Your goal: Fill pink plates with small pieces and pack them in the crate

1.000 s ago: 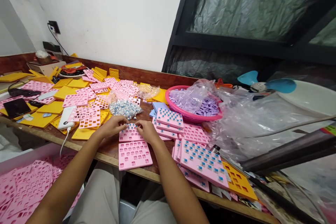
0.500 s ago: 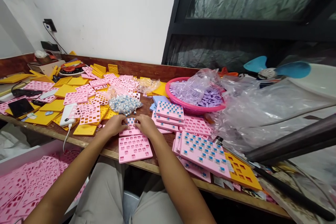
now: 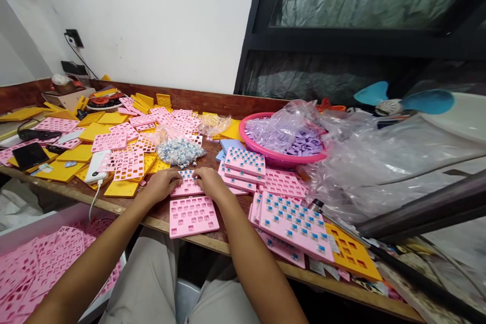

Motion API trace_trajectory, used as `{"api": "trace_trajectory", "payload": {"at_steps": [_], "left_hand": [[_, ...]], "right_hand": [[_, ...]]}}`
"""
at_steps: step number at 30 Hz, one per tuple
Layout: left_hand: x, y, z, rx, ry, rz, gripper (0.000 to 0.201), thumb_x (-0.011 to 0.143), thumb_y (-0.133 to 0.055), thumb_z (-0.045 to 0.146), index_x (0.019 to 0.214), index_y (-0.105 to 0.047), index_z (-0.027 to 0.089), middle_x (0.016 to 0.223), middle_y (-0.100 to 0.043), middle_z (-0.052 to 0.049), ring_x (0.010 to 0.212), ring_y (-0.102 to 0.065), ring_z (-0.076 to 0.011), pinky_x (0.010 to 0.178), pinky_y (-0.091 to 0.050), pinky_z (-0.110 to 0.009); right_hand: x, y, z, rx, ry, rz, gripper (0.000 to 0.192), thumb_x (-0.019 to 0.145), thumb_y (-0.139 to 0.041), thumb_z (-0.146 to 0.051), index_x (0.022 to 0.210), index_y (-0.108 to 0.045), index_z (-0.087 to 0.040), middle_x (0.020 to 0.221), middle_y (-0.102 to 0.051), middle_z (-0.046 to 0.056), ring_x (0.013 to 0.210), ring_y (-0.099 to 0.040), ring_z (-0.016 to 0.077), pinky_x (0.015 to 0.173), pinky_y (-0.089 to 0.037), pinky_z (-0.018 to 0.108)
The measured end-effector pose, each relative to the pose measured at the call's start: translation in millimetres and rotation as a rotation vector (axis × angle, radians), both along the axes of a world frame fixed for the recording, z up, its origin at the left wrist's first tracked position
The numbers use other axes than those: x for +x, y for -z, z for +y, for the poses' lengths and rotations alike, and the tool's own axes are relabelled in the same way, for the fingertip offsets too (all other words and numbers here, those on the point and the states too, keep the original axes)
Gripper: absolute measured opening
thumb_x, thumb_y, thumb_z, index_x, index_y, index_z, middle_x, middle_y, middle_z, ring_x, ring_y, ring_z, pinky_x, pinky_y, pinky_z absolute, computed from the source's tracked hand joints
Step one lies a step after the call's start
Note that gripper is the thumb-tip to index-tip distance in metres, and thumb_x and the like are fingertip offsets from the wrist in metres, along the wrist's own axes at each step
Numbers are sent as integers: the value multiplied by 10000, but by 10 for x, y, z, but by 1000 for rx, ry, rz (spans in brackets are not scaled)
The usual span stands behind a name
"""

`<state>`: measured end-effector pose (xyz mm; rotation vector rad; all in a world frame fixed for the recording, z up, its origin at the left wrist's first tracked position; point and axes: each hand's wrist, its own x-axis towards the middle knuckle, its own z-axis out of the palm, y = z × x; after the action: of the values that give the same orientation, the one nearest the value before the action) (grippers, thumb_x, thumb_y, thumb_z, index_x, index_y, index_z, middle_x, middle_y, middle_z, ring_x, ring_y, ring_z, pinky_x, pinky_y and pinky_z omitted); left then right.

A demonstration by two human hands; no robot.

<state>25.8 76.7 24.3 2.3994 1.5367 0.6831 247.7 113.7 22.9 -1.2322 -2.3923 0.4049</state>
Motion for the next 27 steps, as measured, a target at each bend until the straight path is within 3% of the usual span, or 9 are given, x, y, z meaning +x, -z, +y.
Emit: {"api": "trace_trajectory", "payload": {"at_steps": [6,12,15,22,27], "left_hand": [[-92,7,-175,-6,1,-1,160,911,-597,258,935,-752,225,949,-740,-46,897,-668,-204,823,-470,-284],[-193,-56,-210,34,2,110,154,908,-602,250,931,-754,240,920,-735,-45,909,-654,-223,797,-468,-308],[-160,-68,-217,98,-20,193,167,924,-586,251,921,-751,222,898,-726,-69,910,-638,-238,805,-465,-332],[-50,76,-322,128,-150,110,176,953,-558,250,883,-715,212,931,-694,-67,960,-604,-218,864,-458,-326],[-38,90,-373,180,-175,198,211,958,-532,256,903,-729,202,984,-683,-91,982,-587,-248,871,-451,-374]], "right_hand": [[-35,49,17,46,-33,55,43,820,-735,-147,846,-729,-181,918,-714,43,854,-640,173,768,-437,258],[-164,143,9,67,-116,188,64,863,-701,-130,826,-729,-174,871,-708,33,840,-640,158,777,-447,252],[-200,163,0,84,-92,190,67,875,-692,-130,835,-724,-172,885,-702,37,837,-639,157,776,-451,253],[-238,145,-50,130,-45,107,58,901,-682,-158,854,-712,-177,909,-678,26,849,-621,148,771,-435,245],[-308,36,-126,178,15,-170,137,949,-626,-221,862,-724,-182,956,-692,56,922,-597,183,769,-409,266]]}}
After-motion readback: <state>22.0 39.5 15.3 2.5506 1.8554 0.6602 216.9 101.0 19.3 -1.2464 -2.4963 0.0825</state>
